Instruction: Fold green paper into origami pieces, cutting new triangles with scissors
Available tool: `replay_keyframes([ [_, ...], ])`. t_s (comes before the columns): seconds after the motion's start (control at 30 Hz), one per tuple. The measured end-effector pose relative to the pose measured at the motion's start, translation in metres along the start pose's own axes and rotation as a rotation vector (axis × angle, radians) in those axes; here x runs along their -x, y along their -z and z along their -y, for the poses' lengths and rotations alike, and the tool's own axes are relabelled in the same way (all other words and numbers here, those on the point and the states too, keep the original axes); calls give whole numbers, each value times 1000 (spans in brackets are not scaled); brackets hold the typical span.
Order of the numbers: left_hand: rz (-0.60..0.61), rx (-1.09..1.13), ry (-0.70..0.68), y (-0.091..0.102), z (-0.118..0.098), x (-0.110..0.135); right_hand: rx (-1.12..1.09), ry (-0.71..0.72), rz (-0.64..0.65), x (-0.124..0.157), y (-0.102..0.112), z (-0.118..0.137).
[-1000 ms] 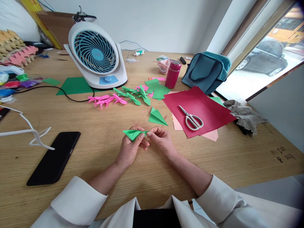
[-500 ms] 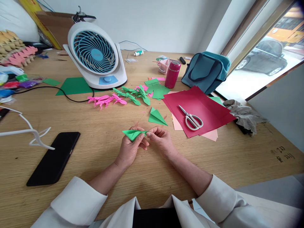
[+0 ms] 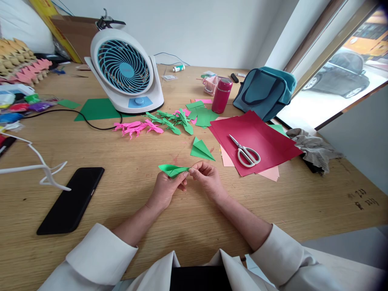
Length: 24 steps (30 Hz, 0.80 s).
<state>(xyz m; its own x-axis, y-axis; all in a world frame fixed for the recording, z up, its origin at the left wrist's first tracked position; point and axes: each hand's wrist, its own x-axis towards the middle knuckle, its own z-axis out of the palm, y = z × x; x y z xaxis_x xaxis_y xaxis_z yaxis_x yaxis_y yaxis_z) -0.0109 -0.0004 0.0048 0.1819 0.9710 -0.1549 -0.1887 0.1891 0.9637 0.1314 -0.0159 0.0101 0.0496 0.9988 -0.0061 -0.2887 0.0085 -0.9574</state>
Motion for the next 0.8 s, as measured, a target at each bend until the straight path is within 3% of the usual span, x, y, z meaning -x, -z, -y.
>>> replay_keyframes([
  [0.4, -41, -55, -6, -2, -2, 0, 28, -26, 37, -2, 2, -7],
  [0.8, 26, -20, 0, 3, -1, -1, 61, 26, -79, -9, 13, -11],
])
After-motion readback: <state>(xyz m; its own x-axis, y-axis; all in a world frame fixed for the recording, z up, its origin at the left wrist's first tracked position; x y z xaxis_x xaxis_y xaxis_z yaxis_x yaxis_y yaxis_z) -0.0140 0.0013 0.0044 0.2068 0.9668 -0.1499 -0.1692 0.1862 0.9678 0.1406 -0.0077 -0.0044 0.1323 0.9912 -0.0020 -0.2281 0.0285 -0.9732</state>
